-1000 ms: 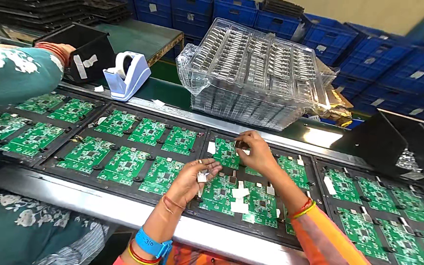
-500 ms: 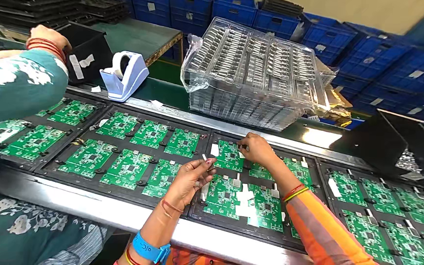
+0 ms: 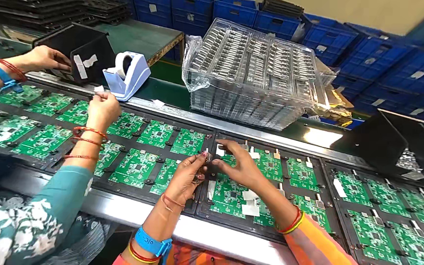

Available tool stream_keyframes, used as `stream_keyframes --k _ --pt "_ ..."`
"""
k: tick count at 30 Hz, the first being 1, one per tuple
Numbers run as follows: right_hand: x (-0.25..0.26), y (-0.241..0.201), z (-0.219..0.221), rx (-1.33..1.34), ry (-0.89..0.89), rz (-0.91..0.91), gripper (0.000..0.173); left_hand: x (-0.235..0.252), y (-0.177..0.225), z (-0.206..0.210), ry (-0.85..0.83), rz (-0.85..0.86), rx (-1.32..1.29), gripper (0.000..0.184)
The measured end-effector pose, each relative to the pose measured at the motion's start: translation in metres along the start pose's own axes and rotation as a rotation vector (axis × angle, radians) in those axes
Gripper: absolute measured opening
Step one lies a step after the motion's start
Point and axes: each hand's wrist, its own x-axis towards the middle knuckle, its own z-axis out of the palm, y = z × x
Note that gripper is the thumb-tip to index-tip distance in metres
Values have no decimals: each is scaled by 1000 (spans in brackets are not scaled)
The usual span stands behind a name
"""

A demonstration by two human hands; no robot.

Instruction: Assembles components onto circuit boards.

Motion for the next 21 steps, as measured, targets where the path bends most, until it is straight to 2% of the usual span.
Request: stream_keyframes --k 3,5,7,9,10,12,14,16,21 --pt "10 -20 21 167 68 -122 29 0 2 -4 -62 28 -101 17" --pt "17 -25 27 194 112 -135 26 0 3 -6 -54 95 -100 22" --pt "23 -27 32 217 161 -102 26 -1 8 -7 30 164 -44 30" --pt "26 -28 35 232 191 -18 27 3 16 -10 155 247 -103 29" --pt "26 -28 37 218 182 24 27 5 19 -11 217 300 -164 26" --pt "22 -27 43 163 112 79 29 6 23 -13 291 377 -265 36" --pt "17 -25 50 69 20 85 31 7 23 -13 315 432 -328 45" --pt "11 -21 57 -50 -63 54 36 8 22 -11 319 442 -355 46" --pt "7 -14 65 -241 -166 10 19 6 17 -8 268 408 -344 52"
